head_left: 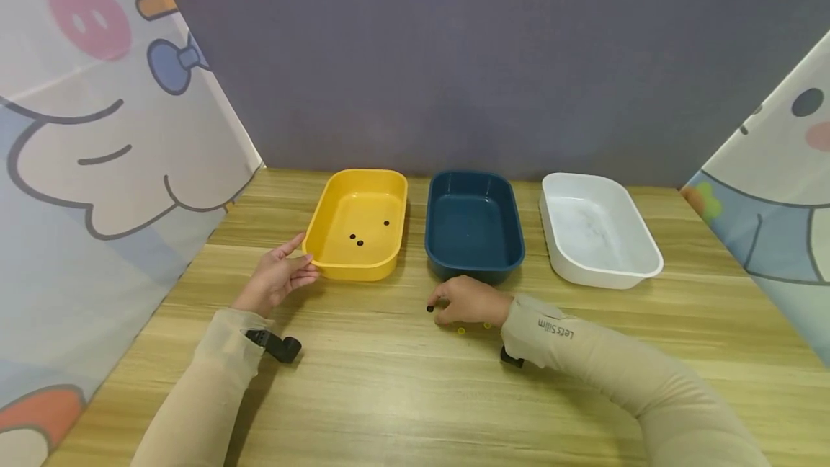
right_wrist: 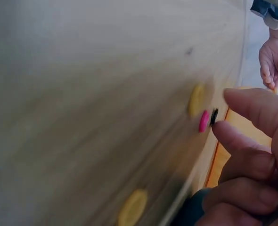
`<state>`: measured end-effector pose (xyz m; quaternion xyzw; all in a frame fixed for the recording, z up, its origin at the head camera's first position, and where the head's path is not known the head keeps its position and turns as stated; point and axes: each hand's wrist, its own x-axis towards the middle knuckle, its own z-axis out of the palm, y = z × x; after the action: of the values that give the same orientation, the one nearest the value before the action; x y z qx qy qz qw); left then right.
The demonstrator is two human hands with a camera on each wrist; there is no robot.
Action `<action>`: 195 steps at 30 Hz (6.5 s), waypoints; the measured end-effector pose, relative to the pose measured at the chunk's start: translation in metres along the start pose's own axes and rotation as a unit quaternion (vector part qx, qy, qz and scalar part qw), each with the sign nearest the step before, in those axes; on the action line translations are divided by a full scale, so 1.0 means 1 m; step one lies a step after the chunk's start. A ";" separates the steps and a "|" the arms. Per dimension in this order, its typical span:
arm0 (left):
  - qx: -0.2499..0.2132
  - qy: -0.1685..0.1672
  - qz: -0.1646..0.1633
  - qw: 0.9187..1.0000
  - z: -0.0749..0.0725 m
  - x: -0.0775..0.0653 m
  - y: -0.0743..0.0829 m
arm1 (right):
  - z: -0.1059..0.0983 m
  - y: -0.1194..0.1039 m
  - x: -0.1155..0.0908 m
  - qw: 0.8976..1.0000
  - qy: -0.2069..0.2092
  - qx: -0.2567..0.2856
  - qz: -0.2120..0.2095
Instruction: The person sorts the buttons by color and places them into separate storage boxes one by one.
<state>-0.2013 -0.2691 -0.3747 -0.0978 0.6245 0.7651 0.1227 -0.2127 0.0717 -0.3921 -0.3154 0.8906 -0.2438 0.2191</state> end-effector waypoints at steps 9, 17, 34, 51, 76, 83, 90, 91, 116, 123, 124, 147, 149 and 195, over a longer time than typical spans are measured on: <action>-0.002 -0.003 0.000 1.000 0.001 -0.001 0.000 | 0.003 -0.010 -0.005 0.993 0.013 -0.108 -0.049; -0.007 -0.002 0.002 1.000 0.001 -0.002 0.002 | 0.007 -0.019 -0.009 0.970 0.020 -0.214 -0.112; -0.006 -0.001 -0.003 1.000 0.002 -0.002 0.001 | 0.010 -0.019 -0.017 0.927 0.028 -0.306 -0.217; 0.008 0.004 -0.005 1.000 0.001 0.000 0.000 | 0.008 -0.020 -0.012 0.915 0.005 -0.338 -0.220; 0.016 0.006 0.000 1.000 0.001 -0.001 -0.002 | 0.005 -0.022 -0.022 0.886 0.079 -0.354 -0.289; 0.014 0.005 0.002 1.000 0.000 -0.001 -0.002 | -0.014 -0.017 -0.029 0.873 0.145 -0.290 -0.364; 0.015 0.005 0.003 1.000 0.001 0.000 -0.004 | -0.031 -0.020 -0.036 0.837 0.189 -0.271 -0.436; 0.016 0.006 0.002 1.000 0.000 0.000 -0.004 | -0.033 -0.021 -0.036 0.833 0.197 -0.271 -0.441; -0.006 -0.014 0.011 1.000 -0.002 0.000 -0.005 | -0.043 -0.037 -0.019 0.812 0.279 -0.263 -0.440; 0.005 -0.011 0.006 1.000 -0.001 -0.001 -0.003 | -0.045 -0.038 0.005 0.823 0.286 -0.241 -0.427; 0.006 -0.010 0.006 1.000 -0.001 -0.001 -0.003 | -0.045 -0.039 0.008 0.822 0.287 -0.238 -0.431; -0.007 -0.005 0.003 1.000 -0.002 -0.002 -0.005 | -0.051 -0.048 0.039 0.827 0.274 -0.272 -0.409; -0.006 -0.004 0.003 1.000 -0.001 -0.002 -0.004 | -0.052 -0.049 0.039 0.831 0.271 -0.273 -0.402; 0.042 0.003 0.000 0.999 0.002 0.001 -0.001 | -0.081 -0.073 0.066 0.876 0.191 -0.346 -0.276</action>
<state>-0.2021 -0.2664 -0.3757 -0.0950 0.6563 0.7381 0.1245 -0.2701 0.0012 -0.3022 -0.5510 0.8196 -0.0265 -0.1547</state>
